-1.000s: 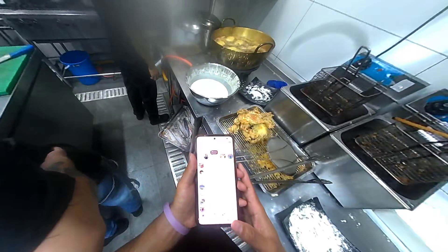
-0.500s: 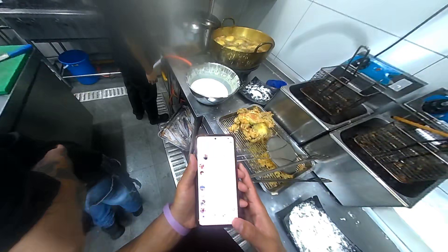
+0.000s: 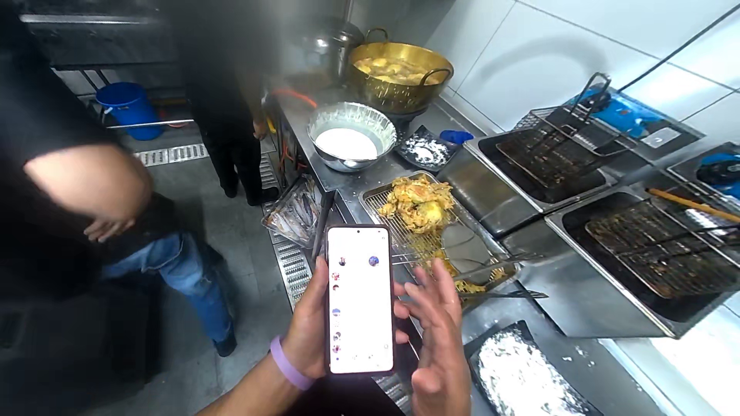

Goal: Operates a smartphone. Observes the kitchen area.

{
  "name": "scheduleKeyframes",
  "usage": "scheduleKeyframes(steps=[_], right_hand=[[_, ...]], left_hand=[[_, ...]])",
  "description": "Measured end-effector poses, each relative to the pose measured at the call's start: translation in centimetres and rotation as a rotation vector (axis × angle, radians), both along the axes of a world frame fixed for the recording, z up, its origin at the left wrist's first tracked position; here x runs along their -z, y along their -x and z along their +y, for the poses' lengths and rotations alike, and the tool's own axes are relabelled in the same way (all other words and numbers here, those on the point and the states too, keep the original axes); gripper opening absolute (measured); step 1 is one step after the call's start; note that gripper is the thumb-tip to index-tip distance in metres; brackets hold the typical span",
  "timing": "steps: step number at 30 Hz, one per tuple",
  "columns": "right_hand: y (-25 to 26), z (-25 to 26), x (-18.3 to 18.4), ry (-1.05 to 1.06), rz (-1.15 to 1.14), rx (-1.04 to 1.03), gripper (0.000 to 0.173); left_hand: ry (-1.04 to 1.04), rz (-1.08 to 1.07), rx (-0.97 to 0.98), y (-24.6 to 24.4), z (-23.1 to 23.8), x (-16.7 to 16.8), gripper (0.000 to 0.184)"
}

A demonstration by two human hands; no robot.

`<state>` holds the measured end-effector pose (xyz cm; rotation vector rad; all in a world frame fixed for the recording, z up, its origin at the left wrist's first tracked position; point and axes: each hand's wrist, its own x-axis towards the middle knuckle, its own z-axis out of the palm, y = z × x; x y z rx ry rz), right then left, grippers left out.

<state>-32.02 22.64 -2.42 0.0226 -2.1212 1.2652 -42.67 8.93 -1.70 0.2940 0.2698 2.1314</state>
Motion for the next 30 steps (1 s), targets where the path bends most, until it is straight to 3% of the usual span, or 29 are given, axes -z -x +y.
scheduleKeyframes(steps=[7, 30], right_hand=[[0.0, -0.9, 1.0, 0.078, -0.044, -0.057, 0.075], [-0.1, -1.4, 1.5, 0.098, -0.041, -0.074, 0.062]], left_hand=[[0.078, -0.009, -0.081, -0.3, -0.2, -0.1, 0.059], [0.089, -0.033, -0.053, -0.3, -0.4, 0.4, 0.063]])
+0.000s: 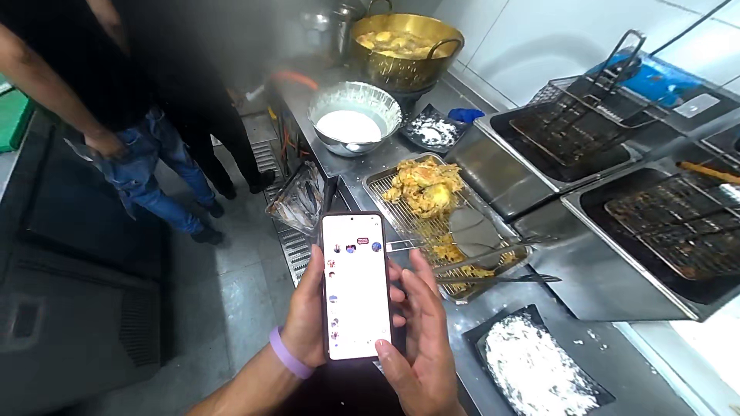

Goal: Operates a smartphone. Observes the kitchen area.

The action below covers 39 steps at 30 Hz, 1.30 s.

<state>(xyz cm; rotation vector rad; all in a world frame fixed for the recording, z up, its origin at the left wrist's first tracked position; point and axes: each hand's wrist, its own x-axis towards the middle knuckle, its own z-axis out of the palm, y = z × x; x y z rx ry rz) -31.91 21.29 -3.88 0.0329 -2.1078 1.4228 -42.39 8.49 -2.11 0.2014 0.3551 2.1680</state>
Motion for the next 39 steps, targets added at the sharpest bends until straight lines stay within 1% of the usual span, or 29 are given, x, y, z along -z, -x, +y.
scheduleKeyframes(steps=[5, 12, 14, 17, 20, 24, 26, 29, 33, 36, 39], right_hand=[[0.2, -0.4, 0.0, -0.026, -0.039, -0.001, 0.066], [0.1, -0.2, 0.3, -0.022, -0.039, -0.025, 0.058], [0.3, -0.3, -0.1, -0.089, -0.018, 0.008, 0.054], [0.4, -0.3, -0.9, -0.253, 0.006, 0.088, 0.046], [0.6, -0.3, -1.2, -0.358, 0.006, 0.139, 0.05], [0.7, -0.6, -1.3, -0.45, -0.083, 0.163, 0.053], [0.6, -0.6, -1.2, -0.418, -0.07, 0.167, 0.052], [0.3, -0.4, -1.4, -0.324, 0.02, 0.215, 0.051], [-0.3, 0.2, -1.3, -0.146, 0.049, 0.183, 0.051], [-0.6, 0.0, -0.4, 0.032, -0.026, 0.111, 0.055], [-0.8, -0.5, 0.2, 0.123, -0.069, 0.034, 0.06]], left_hand=[[0.065, -0.009, -0.051, -0.1, -0.2, 0.1, 0.062], [0.035, -0.015, -0.059, -0.1, -0.4, 0.3, 0.062], [0.045, 0.0, -0.048, -0.2, -0.5, 0.3, 0.06], [0.038, 0.023, -0.025, -0.3, -0.7, 0.4, 0.058], [0.007, 0.048, 0.001, -0.5, -0.7, 0.4, 0.058], [-0.017, 0.054, 0.016, -0.7, -0.6, 0.4, 0.056], [-0.02, 0.052, 0.019, -0.6, -0.6, 0.6, 0.057], [0.013, 0.039, 0.022, -0.6, -0.8, 0.4, 0.059], [-0.071, 0.038, 0.126, -0.4, -0.6, 0.7, 0.068], [-0.015, 0.043, 0.055, -0.6, -0.7, 0.7, 0.069], [0.02, 0.028, 0.004, -0.8, -1.0, 0.7, 0.066]])
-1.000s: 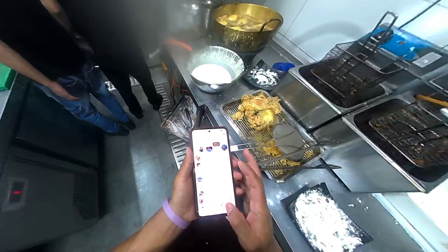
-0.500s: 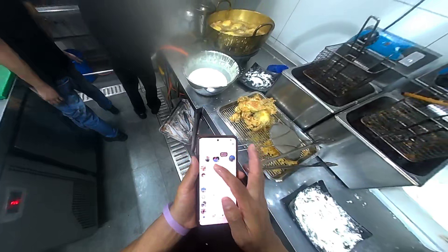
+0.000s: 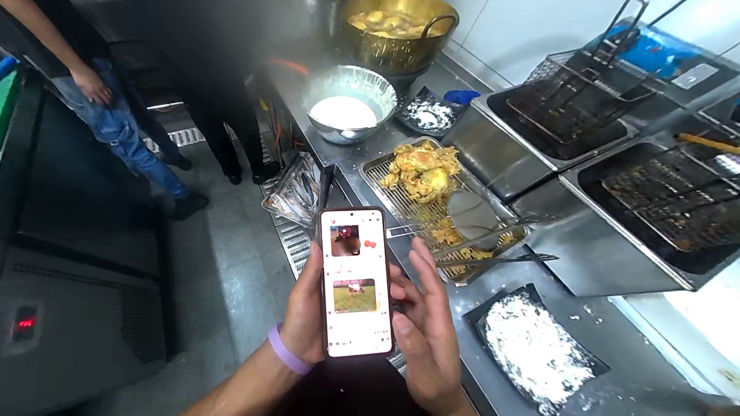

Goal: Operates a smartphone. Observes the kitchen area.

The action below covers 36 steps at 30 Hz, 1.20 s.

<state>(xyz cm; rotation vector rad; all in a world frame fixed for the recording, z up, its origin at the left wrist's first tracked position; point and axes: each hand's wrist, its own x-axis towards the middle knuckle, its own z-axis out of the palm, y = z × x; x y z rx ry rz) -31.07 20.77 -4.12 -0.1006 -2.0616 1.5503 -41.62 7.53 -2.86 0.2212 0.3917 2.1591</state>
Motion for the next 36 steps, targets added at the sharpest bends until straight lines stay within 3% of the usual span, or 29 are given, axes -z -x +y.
scheduleKeyframes(steps=[24, 29, 36], right_hand=[[1.7, -1.6, -1.5, 0.081, -0.012, 0.046, 0.068], [2.2, -2.1, -1.5, -0.015, -0.047, 0.116, 0.076], [2.4, -1.4, -1.2, 0.046, -0.008, 0.065, 0.066]], left_hand=[[-0.031, -0.002, 0.058, 0.1, -0.4, 0.2, 0.065], [-0.019, -0.014, 0.042, 0.1, -0.2, 0.2, 0.058], [-0.018, -0.021, 0.04, 0.6, -0.2, 0.4, 0.061]])
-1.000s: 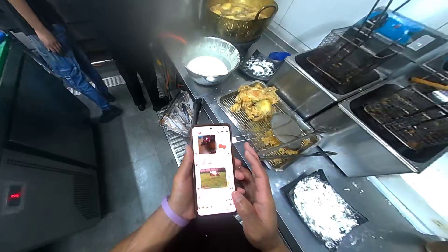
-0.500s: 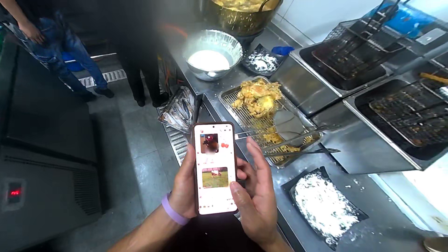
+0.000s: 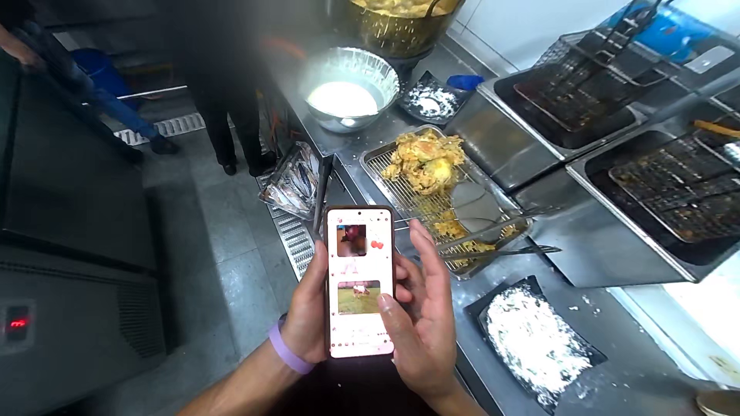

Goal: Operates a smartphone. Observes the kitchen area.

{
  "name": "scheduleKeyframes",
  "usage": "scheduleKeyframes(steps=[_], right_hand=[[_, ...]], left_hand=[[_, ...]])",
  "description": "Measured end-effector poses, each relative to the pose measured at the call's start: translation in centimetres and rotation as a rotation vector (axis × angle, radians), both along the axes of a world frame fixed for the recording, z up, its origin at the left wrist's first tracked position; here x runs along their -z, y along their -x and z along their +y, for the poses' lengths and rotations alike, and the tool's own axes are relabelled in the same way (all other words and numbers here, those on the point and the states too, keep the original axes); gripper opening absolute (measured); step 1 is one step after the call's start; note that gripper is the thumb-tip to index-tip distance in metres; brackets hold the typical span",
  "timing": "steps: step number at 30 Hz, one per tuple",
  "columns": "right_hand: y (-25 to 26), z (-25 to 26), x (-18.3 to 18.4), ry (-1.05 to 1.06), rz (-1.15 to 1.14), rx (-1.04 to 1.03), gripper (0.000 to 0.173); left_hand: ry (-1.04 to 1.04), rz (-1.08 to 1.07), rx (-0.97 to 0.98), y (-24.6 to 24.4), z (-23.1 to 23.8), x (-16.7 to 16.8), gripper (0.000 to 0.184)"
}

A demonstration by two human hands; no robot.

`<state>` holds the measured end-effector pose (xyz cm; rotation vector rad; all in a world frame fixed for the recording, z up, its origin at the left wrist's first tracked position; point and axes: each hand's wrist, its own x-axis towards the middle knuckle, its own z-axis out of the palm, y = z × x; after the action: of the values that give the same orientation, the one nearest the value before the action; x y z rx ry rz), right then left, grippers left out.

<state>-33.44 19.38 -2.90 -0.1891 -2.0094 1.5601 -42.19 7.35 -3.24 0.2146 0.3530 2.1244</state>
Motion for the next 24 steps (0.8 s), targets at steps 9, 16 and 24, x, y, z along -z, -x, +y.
scheduleKeyframes(steps=[9, 16, 24], right_hand=[[-1.0, 1.6, 1.3, 0.051, 0.034, -0.102, 0.064], [-1.8, 1.9, 2.3, 0.05, 0.036, -0.178, 0.068], [-1.6, 2.0, 2.0, -0.044, 0.061, -0.225, 0.074]], left_hand=[[-0.053, -0.022, 0.029, 0.7, 0.0, 0.2, 0.063], [-0.035, -0.008, 0.021, 1.1, 0.1, 0.2, 0.065], [-0.068, -0.008, 0.01, 1.3, 0.1, -0.5, 0.062]])
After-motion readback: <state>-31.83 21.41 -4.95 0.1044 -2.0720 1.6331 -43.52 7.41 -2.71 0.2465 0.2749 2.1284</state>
